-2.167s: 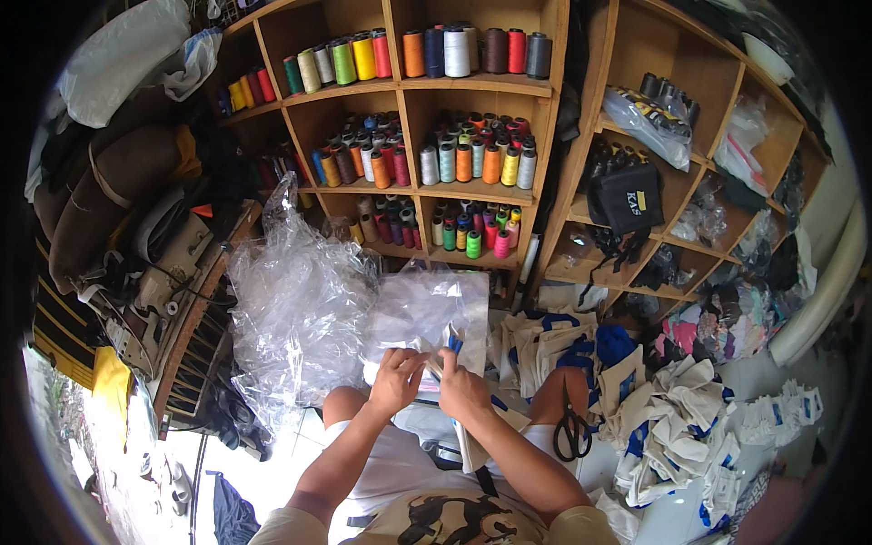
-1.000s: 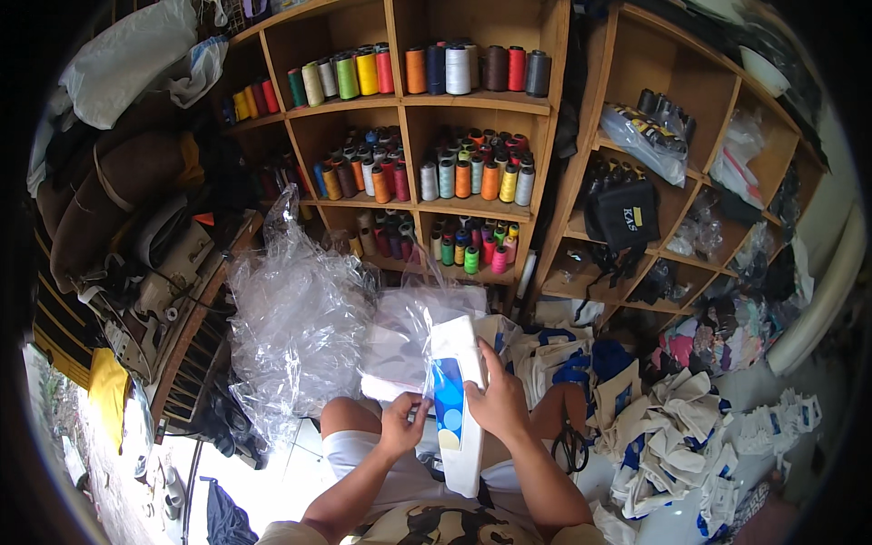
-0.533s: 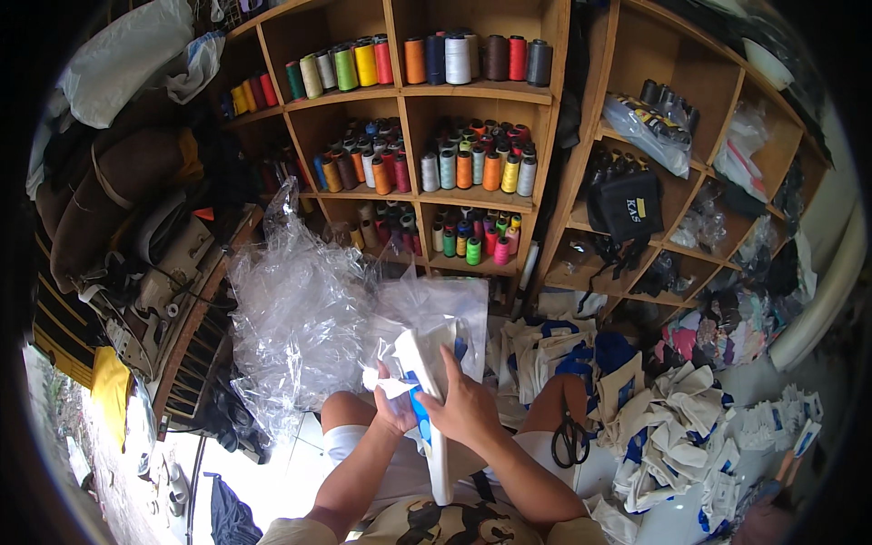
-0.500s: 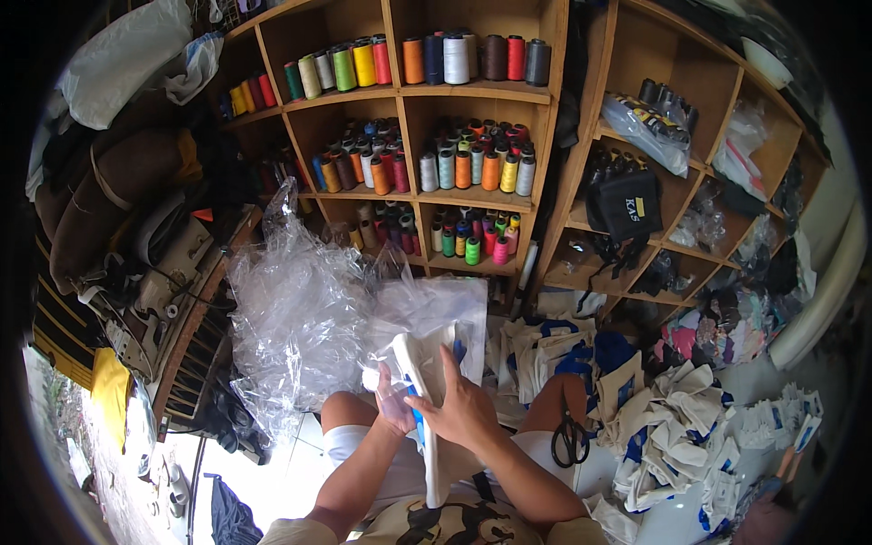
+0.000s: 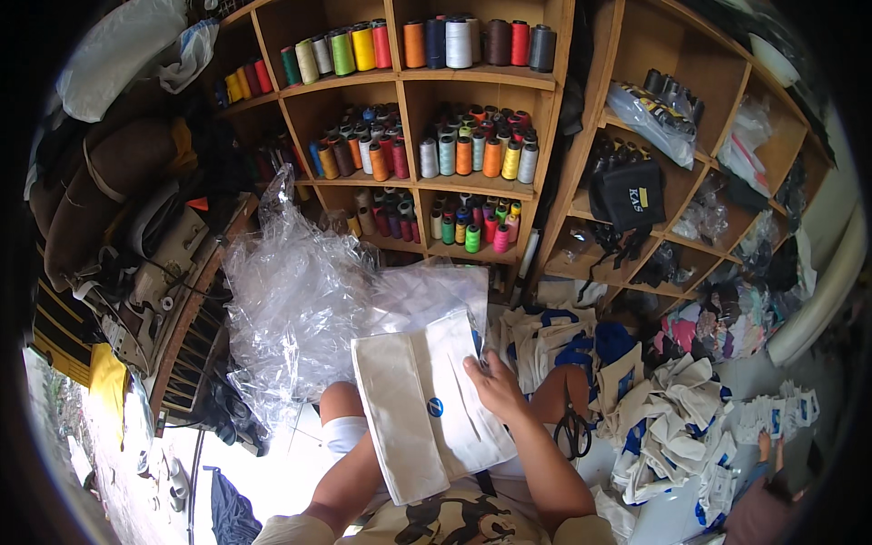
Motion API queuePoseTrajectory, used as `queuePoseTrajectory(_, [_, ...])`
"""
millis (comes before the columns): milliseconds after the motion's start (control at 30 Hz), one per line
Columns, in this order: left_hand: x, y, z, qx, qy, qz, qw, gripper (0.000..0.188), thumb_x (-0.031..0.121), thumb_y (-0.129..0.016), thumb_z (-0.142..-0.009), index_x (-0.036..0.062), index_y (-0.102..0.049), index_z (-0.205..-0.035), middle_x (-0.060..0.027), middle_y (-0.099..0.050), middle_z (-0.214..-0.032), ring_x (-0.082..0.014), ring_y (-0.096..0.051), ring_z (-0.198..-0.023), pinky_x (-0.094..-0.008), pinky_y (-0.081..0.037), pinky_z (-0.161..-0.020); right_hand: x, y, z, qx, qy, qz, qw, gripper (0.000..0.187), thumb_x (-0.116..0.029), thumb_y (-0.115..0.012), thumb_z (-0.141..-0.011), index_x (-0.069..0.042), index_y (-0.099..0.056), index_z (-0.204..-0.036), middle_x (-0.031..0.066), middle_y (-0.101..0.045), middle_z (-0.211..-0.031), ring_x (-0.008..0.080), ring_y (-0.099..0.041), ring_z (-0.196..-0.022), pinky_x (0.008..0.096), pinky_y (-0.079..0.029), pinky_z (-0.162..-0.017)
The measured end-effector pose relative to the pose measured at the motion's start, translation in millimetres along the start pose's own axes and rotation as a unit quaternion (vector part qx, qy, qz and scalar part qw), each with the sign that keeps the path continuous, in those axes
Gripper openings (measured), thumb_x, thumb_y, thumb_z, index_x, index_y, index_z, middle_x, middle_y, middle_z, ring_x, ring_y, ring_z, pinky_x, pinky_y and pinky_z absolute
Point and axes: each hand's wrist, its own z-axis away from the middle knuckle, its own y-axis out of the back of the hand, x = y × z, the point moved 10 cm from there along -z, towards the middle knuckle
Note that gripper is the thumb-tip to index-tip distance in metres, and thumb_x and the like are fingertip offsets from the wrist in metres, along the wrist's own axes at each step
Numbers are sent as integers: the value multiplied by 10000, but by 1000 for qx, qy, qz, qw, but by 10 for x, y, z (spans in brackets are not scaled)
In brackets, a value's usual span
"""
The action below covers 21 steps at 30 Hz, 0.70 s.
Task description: Folding white textile tote bags with blue handles and placing them into clear plastic sleeves.
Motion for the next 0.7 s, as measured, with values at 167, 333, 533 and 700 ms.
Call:
queuePoseTrajectory(167, [365, -526, 367, 193, -178, -258, 930, 783, 662, -395, -903, 48, -442, -1387, -190, -538, -1317, -356, -554, -1174, -506, -452, -996, 85, 71, 22, -43, -40, 17, 998, 400, -344, -559, -955, 12, -534, -774, 59, -500, -625, 154, -416, -593, 346, -370, -556])
queuePoseTrajectory(333, [128, -1309, 611, 106, -163, -233, 953, 641, 289, -682, -840, -30, -440, -1341, -213, -602, -1201, -369, -627, -1054, -492, -531, -895, 104, -111, 110, -90, -87, -152, 980, 425, -353, -506, -990, 26, -525, -799, 68, -441, -596, 119, -413, -611, 325, -376, -558])
queuePoseTrajectory(533, [268, -1027, 934, 300, -142, -309, 891, 488, 41, -598, -815, -136, -455, -1247, -258, -627, -1095, -357, -669, -969, -459, -577, -841, 91, 7, 136, -87, 37, -21, 995, 471, -373, -456, -1013, 30, -507, -775, 69, -450, -605, 143, -394, -605, 335, -390, -575])
queuePoseTrajectory(700, [116, -931, 1092, 310, -118, -301, 894, 391, -23, -572, -836, -134, -499, -1204, -236, -654, -1034, -338, -685, -925, -450, -587, -828, 275, 76, 496, -148, 12, 55, 987, 485, -391, -438, -1019, 15, -497, -759, 48, -393, -604, 136, -375, -611, 333, -376, -568])
